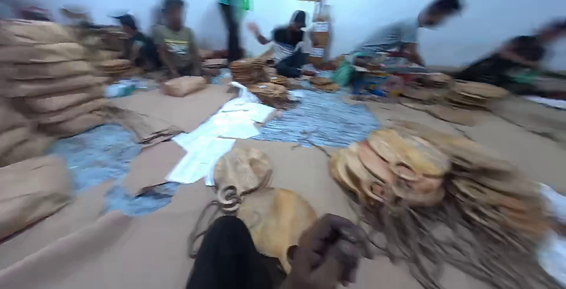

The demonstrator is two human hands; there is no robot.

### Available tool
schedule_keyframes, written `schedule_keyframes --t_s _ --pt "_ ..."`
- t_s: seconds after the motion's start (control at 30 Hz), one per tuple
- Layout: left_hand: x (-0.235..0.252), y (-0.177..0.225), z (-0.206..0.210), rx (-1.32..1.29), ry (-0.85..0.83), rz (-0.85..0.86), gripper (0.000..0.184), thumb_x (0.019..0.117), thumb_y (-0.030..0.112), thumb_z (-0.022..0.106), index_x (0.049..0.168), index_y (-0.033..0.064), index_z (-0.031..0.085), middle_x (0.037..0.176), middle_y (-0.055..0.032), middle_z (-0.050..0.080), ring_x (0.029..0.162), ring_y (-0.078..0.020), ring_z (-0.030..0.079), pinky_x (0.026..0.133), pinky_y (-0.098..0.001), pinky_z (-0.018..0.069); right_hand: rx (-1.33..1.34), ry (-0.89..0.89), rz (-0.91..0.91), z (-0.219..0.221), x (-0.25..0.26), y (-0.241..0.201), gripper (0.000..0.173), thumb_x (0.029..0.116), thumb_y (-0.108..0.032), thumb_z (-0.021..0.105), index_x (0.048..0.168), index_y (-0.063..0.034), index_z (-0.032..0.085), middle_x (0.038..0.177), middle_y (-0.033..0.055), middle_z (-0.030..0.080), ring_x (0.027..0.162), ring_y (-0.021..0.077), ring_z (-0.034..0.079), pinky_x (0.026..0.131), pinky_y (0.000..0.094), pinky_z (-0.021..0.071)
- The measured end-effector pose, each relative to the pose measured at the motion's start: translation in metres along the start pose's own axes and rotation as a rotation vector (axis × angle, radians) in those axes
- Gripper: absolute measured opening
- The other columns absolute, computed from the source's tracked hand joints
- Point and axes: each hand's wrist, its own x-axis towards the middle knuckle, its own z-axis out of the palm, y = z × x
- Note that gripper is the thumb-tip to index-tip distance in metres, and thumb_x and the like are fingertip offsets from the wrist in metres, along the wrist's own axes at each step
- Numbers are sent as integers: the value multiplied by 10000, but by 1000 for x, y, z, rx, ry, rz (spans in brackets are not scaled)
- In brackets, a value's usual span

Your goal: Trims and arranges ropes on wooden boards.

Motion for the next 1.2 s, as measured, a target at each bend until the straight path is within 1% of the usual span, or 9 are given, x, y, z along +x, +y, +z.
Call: schedule_keyframes --t_s 0.17,0.3,0.43,0.53,0.63,0.77,0.9,1.07,1.2 --pt "-1 -37 -43 285 1 -59 167 1049 223 573 1189 197 659 1058 104 708 747 30 636 657 -160 558 108 119 -127 -68 47 43 262 1059 -38 420 1308 29 470 893 55 660 721 86 638 634 262 558" --pt "-6 -85 -99 575 153 -335 257 970 87 524 1173 -45 610 955 -9 698 817 -63 696 763 -248 609 231 179 -185 -119 67 30 270 1075 -113 462 1327 -21 492 962 76 698 758 105 683 656 263 583" --pt "-28 -130 -140 810 114 -685 315 1006 119 576 1262 -60 609 1019 -170 701 873 -230 679 807 -424 561 305 295 -321 -147 87 -24 204 1074 -98 494 1256 -13 531 877 104 695 639 128 668 523 247 551" --pt "-37 -144 -131 724 5 -849 280 1003 86 595 1251 -44 618 998 -148 680 782 -186 632 726 -378 538 415 314 -414 -163 116 -58 244 1074 -121 489 1293 -19 521 896 124 689 664 154 671 564 279 571" --pt "-38 -148 -107 599 -200 -918 286 1014 40 559 1266 -87 608 1124 -215 669 926 -251 697 845 -423 595 484 379 -457 -166 139 -98 203 1075 -167 502 1211 -29 558 805 99 664 585 137 635 503 262 540" --pt "-57 -167 -92 504 -326 -894 297 986 47 614 1243 -100 630 1224 -268 640 1039 -302 678 946 -448 562 562 386 -598 -166 170 -165 297 1103 -218 441 1348 -57 486 1062 121 627 860 184 644 734 349 569" --pt "-63 -179 -76 339 -321 -976 552 958 44 652 1465 -69 467 1570 -289 381 1357 -386 534 1083 -468 516 647 396 -683 -167 201 -227 612 1075 -422 504 1552 -105 289 1408 178 512 1169 284 620 945 425 562" --pt "-56 -184 -74 509 -341 -918 437 969 79 665 1374 -54 571 1473 -281 489 1230 -378 623 977 -480 575 173 430 -544 -158 186 -182 512 1037 -251 612 1487 -123 405 1069 104 645 778 165 617 658 332 536" --pt "-31 -168 -106 704 -495 -907 393 1008 183 627 1369 26 610 1395 -211 588 1165 -322 664 972 -462 566 -221 636 -519 -207 174 -109 610 990 -88 657 1541 -53 397 1305 252 602 1013 318 668 843 482 581"
